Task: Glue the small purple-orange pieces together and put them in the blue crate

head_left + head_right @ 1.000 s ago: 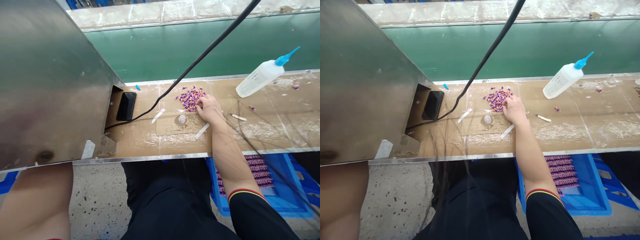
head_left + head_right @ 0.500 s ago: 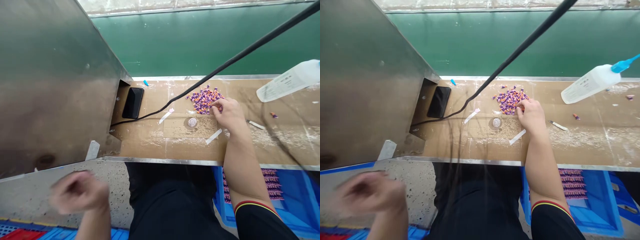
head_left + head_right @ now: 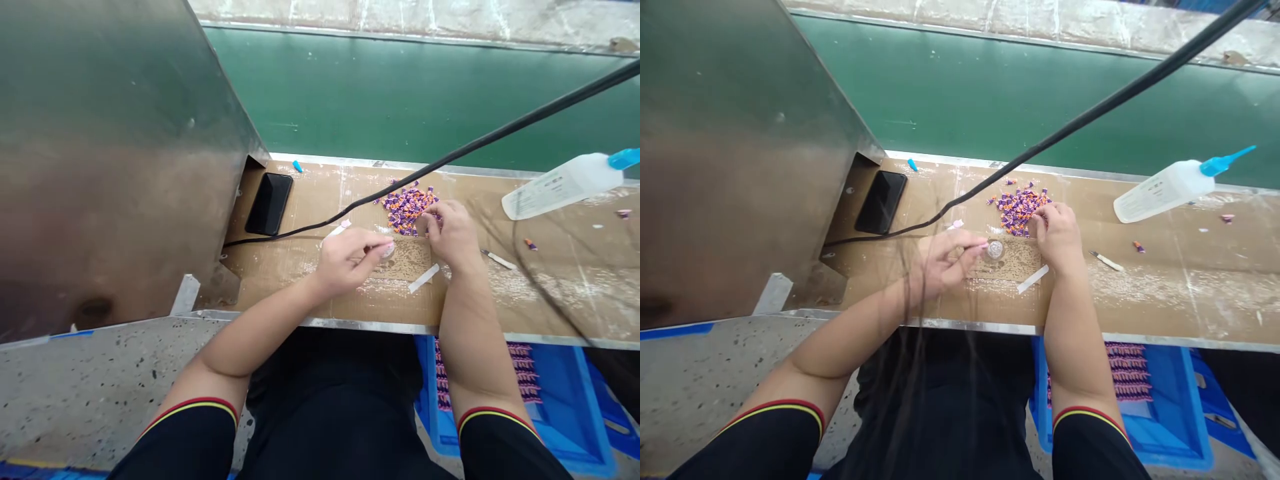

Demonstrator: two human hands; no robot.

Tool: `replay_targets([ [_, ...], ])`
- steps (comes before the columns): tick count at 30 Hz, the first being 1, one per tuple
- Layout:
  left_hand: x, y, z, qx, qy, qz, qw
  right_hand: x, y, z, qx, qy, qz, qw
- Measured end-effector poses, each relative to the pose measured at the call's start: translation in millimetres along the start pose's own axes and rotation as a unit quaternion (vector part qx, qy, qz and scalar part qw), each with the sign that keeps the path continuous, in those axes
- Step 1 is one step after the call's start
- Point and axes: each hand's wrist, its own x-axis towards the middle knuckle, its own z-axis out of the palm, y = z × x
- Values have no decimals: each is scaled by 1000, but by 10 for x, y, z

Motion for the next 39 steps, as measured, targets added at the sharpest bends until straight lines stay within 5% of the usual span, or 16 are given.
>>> replay_targets([
  [7,-193,-246,196,-123,-29,-181,975,-93,-379,-234,104,-61,-99,988],
  [11,-246,-261,267,-205,21,-339,918,-139,-508,-279,110,-108,-147,977],
  [16,-187,-286,237,-299,22,-435,849,-138,-605,-379,98,-170,-185,963],
  [26,-187,-323,244,-358,74,-475,800,-162,-596,-292,47,-158,-223,961],
  [34,-185,-331,218,-424,86,-513,742,-170,-594,-254,73,-158,-187,967],
  [39,-177,-324,199,-429,82,-530,727,-209,-751,-272,88,-76,-154,981],
])
